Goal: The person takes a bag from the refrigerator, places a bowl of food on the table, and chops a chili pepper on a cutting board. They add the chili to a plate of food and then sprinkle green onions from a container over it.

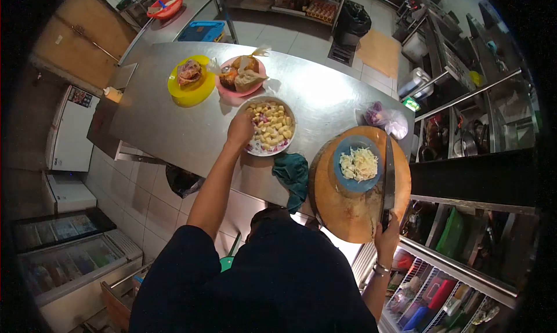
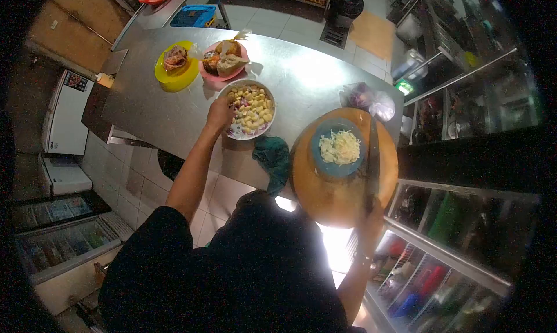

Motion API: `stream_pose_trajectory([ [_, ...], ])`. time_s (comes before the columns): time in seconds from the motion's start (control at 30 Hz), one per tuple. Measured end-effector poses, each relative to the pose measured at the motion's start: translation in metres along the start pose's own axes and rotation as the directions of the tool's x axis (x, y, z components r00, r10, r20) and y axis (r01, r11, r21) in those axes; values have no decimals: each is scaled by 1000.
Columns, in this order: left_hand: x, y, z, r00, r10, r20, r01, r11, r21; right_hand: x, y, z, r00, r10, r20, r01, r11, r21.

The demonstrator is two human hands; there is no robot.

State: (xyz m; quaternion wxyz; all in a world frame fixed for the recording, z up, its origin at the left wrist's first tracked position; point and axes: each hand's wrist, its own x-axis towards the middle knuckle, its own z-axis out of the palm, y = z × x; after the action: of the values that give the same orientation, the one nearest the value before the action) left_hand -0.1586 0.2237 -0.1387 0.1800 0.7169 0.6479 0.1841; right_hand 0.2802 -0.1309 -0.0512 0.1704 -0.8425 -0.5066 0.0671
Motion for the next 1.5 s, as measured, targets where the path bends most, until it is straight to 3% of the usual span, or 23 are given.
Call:
stream_pose_trajectory([
  [0.1,8,-2,3,997,-16,79,12,998,54,-20,-11,-18,982,97,162,-122,980,156],
  [0.17,10,-7,9,991,-32,126,22,997,80,-34,-14,-25,957,196,213,-219,972,90],
  [0.3,0,7,-2,1000,30,6,-30,999,42,-57,-12,-31,888,396,232,-398,916,-39],
  [0.37,-1,10,-5,998,43,-40,-42,999,31,-64,-8,-32,882,356,308,-384,923,31],
  [0.43,1,5,-6,1000,-21,-9,21,999,-38,-71,0,-28,916,299,268,-323,945,47],
  [0.47,0,7,-7,1000,-16,-7,16,999,-36,-74,-1,-30,906,319,277,-374,910,176],
  [0.53,-10,15,-15,996,-88,-32,73,944,-321,-78,5,-28,895,341,288,-422,856,298],
  [0.57,-21,24,-18,996,-87,-25,75,943,-323,-80,12,-23,957,233,171,-276,912,302],
  [0.6,-34,34,-19,996,-84,-10,68,863,-500,-83,21,-22,992,115,52,-126,951,284],
  [0.63,-49,48,-22,997,-76,4,60,749,-660,-78,8,-33,982,159,100,-181,942,281],
  [0.67,-70,71,-29,997,-72,6,62,821,-568,-66,-22,-54,953,224,202,-276,918,283],
  [0.7,-94,92,-26,994,-50,96,101,745,-659,-58,-42,-70,910,284,302,-369,887,278],
  [0.73,-119,114,-21,983,-18,185,151,659,-737,-60,-29,-59,933,184,309,-288,895,340],
  [0.8,-166,160,-6,958,200,208,36,632,-774,-66,-5,-41,929,59,366,-185,930,319],
  [0.83,-188,174,7,938,301,169,-93,692,-716,-62,-24,-51,894,115,434,-276,902,331],
  [0.87,-203,186,20,905,402,139,-226,732,-643,-62,-27,-56,896,79,436,-232,922,310],
  [0.9,-211,195,31,906,399,139,-221,727,-650,-61,-31,-62,896,82,437,-231,925,300],
  [0.97,-226,213,55,787,614,66,-451,645,-617,-58,-29,-76,911,-69,408,15,991,133],
  [1.0,-224,210,63,762,640,99,-459,642,-614,-57,-26,-77,906,-270,326,231,961,154],
  [1.1,-230,210,68,803,595,-37,-502,641,-580,-54,-14,-78,857,-230,461,223,972,69],
  [1.13,-234,207,67,808,587,43,-469,686,-556,-53,-12,-75,856,-204,475,207,977,48],
  [1.33,-234,216,66,782,621,53,-497,673,-547,-45,-13,-72,845,-348,407,328,937,121],
  [1.5,-237,217,63,801,598,37,-508,711,-486,-40,-17,-88,821,-357,445,332,933,135],
])
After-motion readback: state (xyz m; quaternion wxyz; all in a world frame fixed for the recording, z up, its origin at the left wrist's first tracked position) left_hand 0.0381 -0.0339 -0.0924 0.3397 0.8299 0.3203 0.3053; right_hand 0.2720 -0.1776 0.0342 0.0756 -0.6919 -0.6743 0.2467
